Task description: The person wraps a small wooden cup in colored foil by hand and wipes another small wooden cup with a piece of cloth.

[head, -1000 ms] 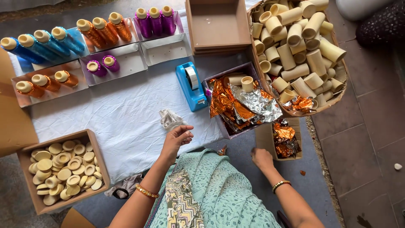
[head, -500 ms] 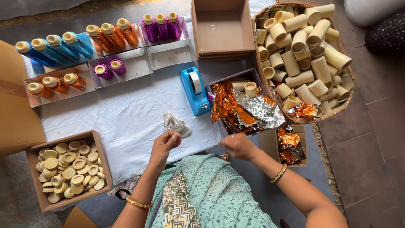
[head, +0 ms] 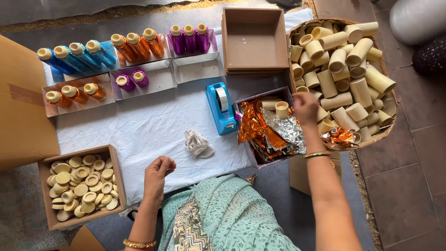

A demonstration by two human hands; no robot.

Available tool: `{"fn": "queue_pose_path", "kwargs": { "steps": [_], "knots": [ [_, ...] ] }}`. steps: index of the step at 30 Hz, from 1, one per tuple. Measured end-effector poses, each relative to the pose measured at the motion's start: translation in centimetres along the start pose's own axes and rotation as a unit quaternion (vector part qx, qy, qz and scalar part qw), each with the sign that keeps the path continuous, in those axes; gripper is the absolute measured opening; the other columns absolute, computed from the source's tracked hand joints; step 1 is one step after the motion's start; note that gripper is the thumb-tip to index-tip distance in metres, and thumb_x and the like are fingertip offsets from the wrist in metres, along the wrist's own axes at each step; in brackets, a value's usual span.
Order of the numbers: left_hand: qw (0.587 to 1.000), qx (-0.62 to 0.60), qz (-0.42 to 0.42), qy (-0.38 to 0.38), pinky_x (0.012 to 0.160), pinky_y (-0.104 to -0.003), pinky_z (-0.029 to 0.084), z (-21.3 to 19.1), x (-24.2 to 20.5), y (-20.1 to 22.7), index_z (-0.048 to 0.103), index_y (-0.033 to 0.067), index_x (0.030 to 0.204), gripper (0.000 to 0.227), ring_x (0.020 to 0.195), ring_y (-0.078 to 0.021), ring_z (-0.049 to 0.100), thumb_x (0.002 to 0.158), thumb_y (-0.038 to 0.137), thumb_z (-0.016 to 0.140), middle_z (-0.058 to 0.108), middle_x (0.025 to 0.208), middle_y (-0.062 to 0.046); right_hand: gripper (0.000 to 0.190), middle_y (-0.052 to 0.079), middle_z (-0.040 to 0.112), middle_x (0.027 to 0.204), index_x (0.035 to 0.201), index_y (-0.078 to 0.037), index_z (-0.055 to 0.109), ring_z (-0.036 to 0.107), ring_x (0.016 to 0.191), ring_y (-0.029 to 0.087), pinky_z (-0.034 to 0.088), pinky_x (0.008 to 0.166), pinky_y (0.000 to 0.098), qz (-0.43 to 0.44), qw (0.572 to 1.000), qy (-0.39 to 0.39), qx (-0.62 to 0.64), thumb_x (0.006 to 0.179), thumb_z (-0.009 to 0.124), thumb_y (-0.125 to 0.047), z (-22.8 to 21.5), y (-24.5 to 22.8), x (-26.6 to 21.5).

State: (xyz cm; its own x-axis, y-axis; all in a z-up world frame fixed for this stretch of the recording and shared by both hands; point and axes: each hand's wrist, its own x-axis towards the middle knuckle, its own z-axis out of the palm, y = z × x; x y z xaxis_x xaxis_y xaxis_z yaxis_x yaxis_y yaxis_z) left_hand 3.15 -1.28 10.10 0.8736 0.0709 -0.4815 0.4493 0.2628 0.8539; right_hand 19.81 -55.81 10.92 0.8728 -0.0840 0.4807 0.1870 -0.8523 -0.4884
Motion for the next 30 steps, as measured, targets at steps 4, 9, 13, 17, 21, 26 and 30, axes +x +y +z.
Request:
{"fn": "queue_pose_path", "kwargs": {
  "steps": [4, 9, 13, 17, 21, 26, 30],
  "knots": [
    [1.000, 0.028, -0.010, 0.000, 0.079, -0.027, 0.053, 1.8, 0.3, 0.2, 0.072, 0.0042, 0.096, 0.016, 0.080, -0.0102, 0.063, 0.098, 0.020, 0.069, 0.070, 0.085, -0.002, 0.023, 0.011, 0.074, 0.099, 0.103, -0.009, 0.076, 0.071, 0.091, 0.028, 0.058, 0.083, 0.0407, -0.018, 0.988, -0.143, -0.051, 0.087, 0.060, -0.006, 5.9, -2.4, -2.2],
    [1.000, 0.017, 0.010, -0.020, 0.079, -0.026, 0.054, 3.1, 1.6, 0.6, 0.071, 0.0037, 0.097, 0.014, 0.081, -0.0097, 0.064, 0.096, 0.017, 0.070, 0.070, 0.085, -0.002, 0.020, 0.004, 0.072, 0.109, 0.111, -0.012, 0.071, 0.064, 0.105, 0.028, 0.048, 0.086, 0.0458, -0.070, 0.963, -0.174, -0.192, 0.093, 0.063, -0.011, 8.8, -3.7, -2.2],
    [1.000, 0.023, 0.001, -0.010, 0.079, -0.026, 0.053, 3.0, 2.2, -0.2, 0.071, 0.0043, 0.098, 0.014, 0.080, -0.0097, 0.064, 0.096, 0.018, 0.070, 0.070, 0.085, -0.002, 0.026, 0.001, 0.071, 0.111, 0.114, -0.015, 0.069, 0.061, 0.110, 0.026, 0.044, 0.089, 0.0454, -0.069, 0.946, -0.211, -0.235, 0.091, 0.060, -0.007, 9.3, -3.2, -2.3],
    [0.999, 0.039, 0.001, -0.021, 0.078, -0.026, 0.052, 2.4, 2.7, -1.8, 0.071, 0.0044, 0.099, 0.013, 0.081, -0.0099, 0.064, 0.096, 0.017, 0.070, 0.070, 0.085, -0.002, 0.025, 0.001, 0.070, 0.110, 0.114, -0.016, 0.068, 0.059, 0.113, 0.026, 0.040, 0.094, 0.0464, -0.083, 0.928, -0.236, -0.277, 0.092, 0.061, -0.007, 9.3, -2.7, -1.9],
    [0.997, 0.067, 0.000, -0.028, 0.077, -0.026, 0.050, 1.7, 3.7, -3.6, 0.071, 0.0043, 0.099, 0.011, 0.081, -0.0095, 0.063, 0.096, 0.014, 0.068, 0.071, 0.087, -0.002, 0.038, 0.003, 0.069, 0.116, 0.117, -0.014, 0.066, 0.058, 0.116, 0.028, 0.039, 0.098, 0.0472, -0.087, 0.933, -0.228, -0.264, 0.080, 0.074, -0.005, 8.1, -3.9, -1.6],
    [0.998, 0.060, -0.015, -0.021, 0.078, -0.025, 0.053, 1.4, 4.3, -5.0, 0.071, 0.0042, 0.100, 0.012, 0.081, -0.0091, 0.065, 0.095, 0.014, 0.068, 0.071, 0.087, -0.001, 0.063, 0.007, 0.068, 0.123, 0.122, -0.013, 0.062, 0.058, 0.122, 0.029, 0.040, 0.103, 0.0514, -0.028, 0.959, -0.185, -0.213, 0.065, 0.085, -0.003, 6.8, -3.8, -2.0],
    [0.995, 0.089, -0.009, -0.038, 0.078, -0.026, 0.051, 1.2, 5.7, -8.1, 0.071, 0.0040, 0.100, 0.012, 0.080, -0.0085, 0.064, 0.095, 0.015, 0.068, 0.071, 0.085, 0.000, 0.056, 0.011, 0.065, 0.122, 0.125, -0.012, 0.057, 0.064, 0.115, 0.030, 0.052, 0.099, 0.0475, 0.091, 0.983, -0.122, -0.104, 0.078, 0.087, -0.010, 5.5, -4.3, -2.0]
  ]
}}
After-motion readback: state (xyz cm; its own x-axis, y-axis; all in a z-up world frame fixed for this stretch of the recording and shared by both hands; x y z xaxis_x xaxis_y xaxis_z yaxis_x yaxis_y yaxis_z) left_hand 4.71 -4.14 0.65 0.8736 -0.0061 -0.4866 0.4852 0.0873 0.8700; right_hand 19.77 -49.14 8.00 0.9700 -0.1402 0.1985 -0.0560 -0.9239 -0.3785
